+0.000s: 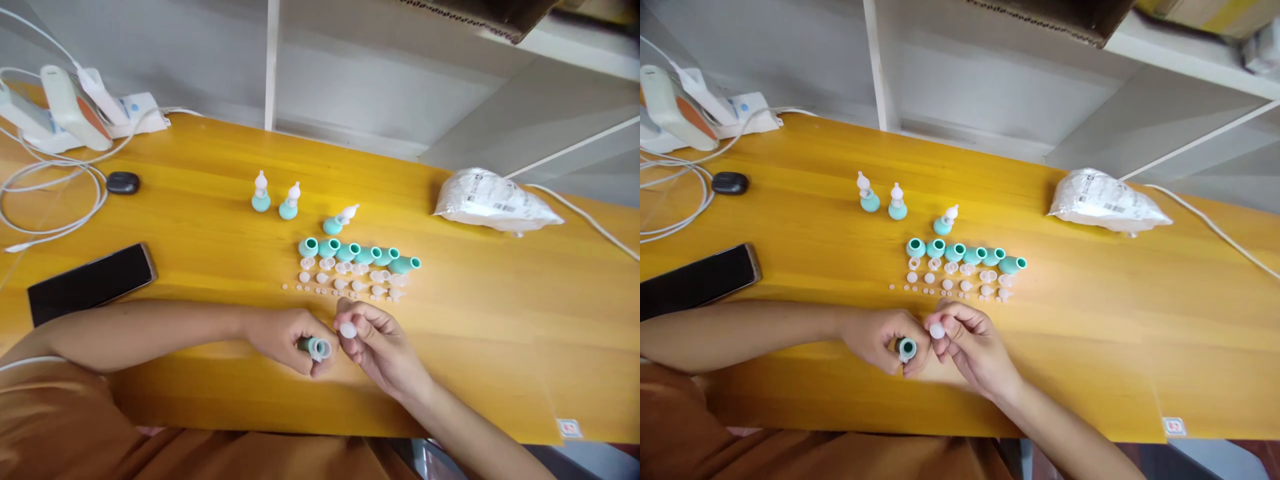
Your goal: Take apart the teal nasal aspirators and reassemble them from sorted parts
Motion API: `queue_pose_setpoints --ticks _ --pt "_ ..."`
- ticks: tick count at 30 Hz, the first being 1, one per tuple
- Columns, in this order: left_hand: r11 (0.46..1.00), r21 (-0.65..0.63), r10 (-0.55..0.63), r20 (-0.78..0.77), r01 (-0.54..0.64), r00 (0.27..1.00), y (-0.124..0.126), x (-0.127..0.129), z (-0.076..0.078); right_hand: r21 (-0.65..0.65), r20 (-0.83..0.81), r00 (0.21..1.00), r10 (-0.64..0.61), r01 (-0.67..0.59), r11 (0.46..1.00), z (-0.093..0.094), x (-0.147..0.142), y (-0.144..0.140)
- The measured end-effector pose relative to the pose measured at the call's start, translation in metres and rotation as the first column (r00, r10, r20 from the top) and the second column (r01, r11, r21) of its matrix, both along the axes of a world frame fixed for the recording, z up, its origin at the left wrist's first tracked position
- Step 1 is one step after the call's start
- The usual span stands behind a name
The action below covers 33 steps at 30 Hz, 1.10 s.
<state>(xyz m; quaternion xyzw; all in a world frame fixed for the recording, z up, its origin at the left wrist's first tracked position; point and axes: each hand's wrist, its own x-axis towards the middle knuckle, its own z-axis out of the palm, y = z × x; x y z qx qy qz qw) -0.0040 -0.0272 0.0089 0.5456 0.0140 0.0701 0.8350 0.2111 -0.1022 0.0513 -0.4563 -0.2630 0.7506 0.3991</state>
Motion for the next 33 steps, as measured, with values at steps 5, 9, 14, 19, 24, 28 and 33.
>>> queue_pose_setpoints --ticks 5,9,14,19,24,28,33 --pt "0.829 0.245 0.526 -0.036 -0.503 0.850 -0.016 -0.002 0.002 0.028 0.102 0.993 -0.055 0.053 0.998 0.002 0.008 -0.009" --pt "0.753 0.362 0.580 0.030 -0.550 0.814 -0.015 -0.002 0.000 0.084 0.152 0.986 -0.063 0.050 0.995 -0.004 0.003 -0.023" --pt "0.725 0.368 0.584 0.120 -0.582 0.803 -0.011 -0.003 0.001 0.179 0.225 0.973 -0.041 0.000 0.984 -0.014 -0.008 -0.033" --pt "0.716 0.381 0.604 0.083 -0.585 0.793 -0.012 -0.002 0.005 0.479 0.513 0.841 -0.170 -0.116 0.870 -0.002 0.005 -0.029" --pt "0.753 0.386 0.599 -0.063 -0.534 0.799 -0.014 -0.002 0.007 0.609 0.691 0.684 -0.232 -0.380 0.696 0.010 0.015 -0.024" --pt "0.747 0.412 0.586 -0.037 -0.522 0.809 -0.014 -0.001 0.006 0.608 0.707 0.677 -0.204 -0.435 0.664 0.012 0.019 -0.020" --pt "0.715 0.447 0.560 0.095 -0.538 0.823 -0.019 -0.002 0.004 0.544 0.628 0.778 -0.006 -0.433 0.719 0.016 0.028 -0.019"
